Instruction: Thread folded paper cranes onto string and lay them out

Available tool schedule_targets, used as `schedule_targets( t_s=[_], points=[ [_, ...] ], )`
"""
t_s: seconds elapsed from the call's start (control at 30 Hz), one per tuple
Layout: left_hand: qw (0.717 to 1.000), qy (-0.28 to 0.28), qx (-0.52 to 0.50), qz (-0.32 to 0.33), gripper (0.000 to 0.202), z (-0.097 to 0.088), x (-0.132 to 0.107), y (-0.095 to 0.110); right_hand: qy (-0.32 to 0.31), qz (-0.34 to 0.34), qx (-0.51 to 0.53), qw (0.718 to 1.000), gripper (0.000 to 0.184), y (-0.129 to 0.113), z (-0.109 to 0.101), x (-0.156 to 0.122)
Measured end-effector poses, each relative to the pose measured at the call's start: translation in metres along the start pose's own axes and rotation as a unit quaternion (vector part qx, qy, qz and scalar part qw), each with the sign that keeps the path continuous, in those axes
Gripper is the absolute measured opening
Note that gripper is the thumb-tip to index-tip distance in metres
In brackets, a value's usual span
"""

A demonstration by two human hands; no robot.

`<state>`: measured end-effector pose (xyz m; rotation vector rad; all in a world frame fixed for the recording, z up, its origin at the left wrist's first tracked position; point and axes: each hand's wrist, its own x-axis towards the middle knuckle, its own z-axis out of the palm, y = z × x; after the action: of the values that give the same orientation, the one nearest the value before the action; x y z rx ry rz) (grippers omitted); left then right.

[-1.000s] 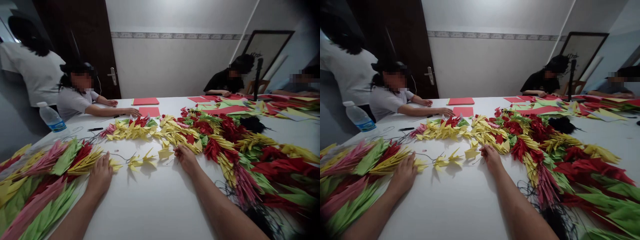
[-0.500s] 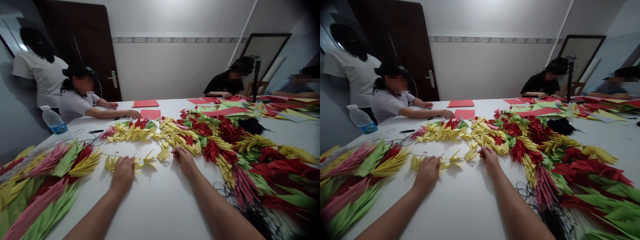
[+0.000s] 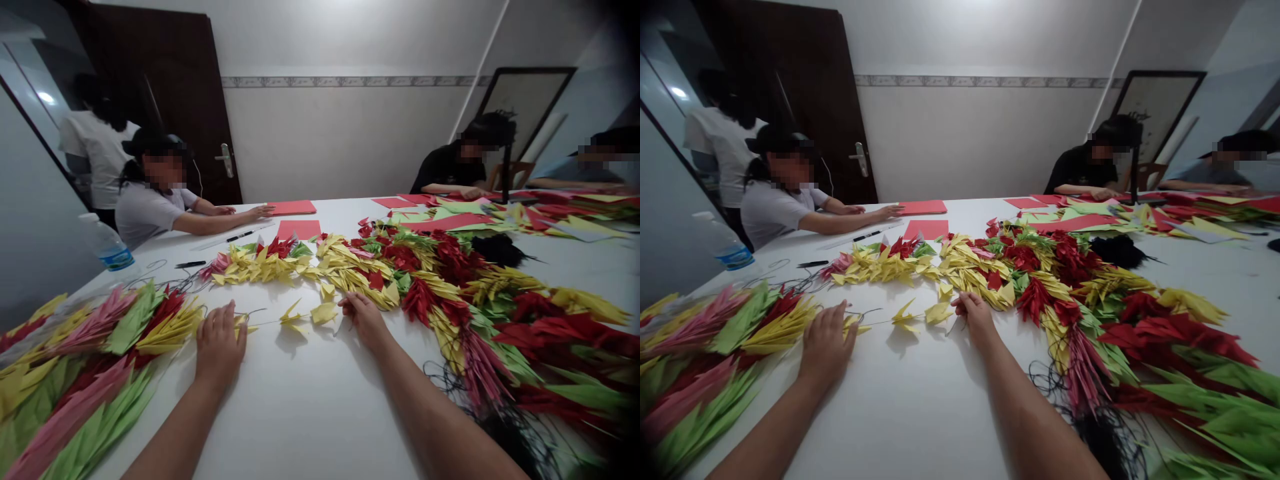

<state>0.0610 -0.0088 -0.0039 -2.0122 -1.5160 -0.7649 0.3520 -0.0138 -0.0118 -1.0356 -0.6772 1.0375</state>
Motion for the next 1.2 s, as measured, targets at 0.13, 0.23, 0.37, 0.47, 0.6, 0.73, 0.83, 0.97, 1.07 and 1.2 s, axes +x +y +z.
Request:
schedule_targets(
  t_s=[0.13,0.23,0.37,0.47,0.6,0.73,0.83,0.97,1.07,1.2],
  points=[
    [0.993,0.001,-0.075,0.095,0.049,-0.004,0.007,0.032,-0.011,0.000,-0.008,1.000,0.034,0.000,0.000,0.000],
    [0.983,-0.069,-0.125,0.118,0.048,-0.002,0.014,0.064,-0.017,-0.005,-0.010,1.000,0.034,0.001,-0.001,0.001],
    [0.967,-0.156,-0.167,0.116,0.036,0.002,0.020,0.087,-0.021,-0.001,-0.011,1.000,0.035,0.002,-0.001,0.002],
    [0.970,-0.156,-0.149,0.109,0.035,0.002,0.020,0.080,-0.024,-0.002,-0.017,1.000,0.035,0.002,-0.002,0.001],
    [0.986,-0.127,-0.052,0.091,0.036,0.001,0.015,0.050,-0.030,-0.002,-0.012,0.999,0.034,0.001,-0.002,0.001],
    [0.989,-0.111,0.021,0.091,0.037,-0.003,0.006,0.019,-0.032,-0.005,-0.011,0.999,0.034,0.002,-0.001,0.001],
    [0.995,-0.065,0.024,0.070,0.038,-0.015,0.004,0.017,-0.035,-0.004,-0.006,0.999,0.034,0.002,0.000,0.001],
    [0.990,-0.029,-0.074,0.119,0.051,-0.028,0.008,0.058,-0.041,0.003,-0.004,0.999,0.033,0.001,-0.001,0.000],
    [0.971,-0.103,-0.157,0.148,0.066,-0.015,0.013,0.099,-0.045,0.003,0.000,0.999,0.032,0.001,-0.001,-0.001],
    [0.959,-0.162,-0.198,0.122,0.059,0.012,0.019,0.126,-0.053,-0.002,-0.010,0.999,0.032,0.002,-0.003,0.000]
  ],
)
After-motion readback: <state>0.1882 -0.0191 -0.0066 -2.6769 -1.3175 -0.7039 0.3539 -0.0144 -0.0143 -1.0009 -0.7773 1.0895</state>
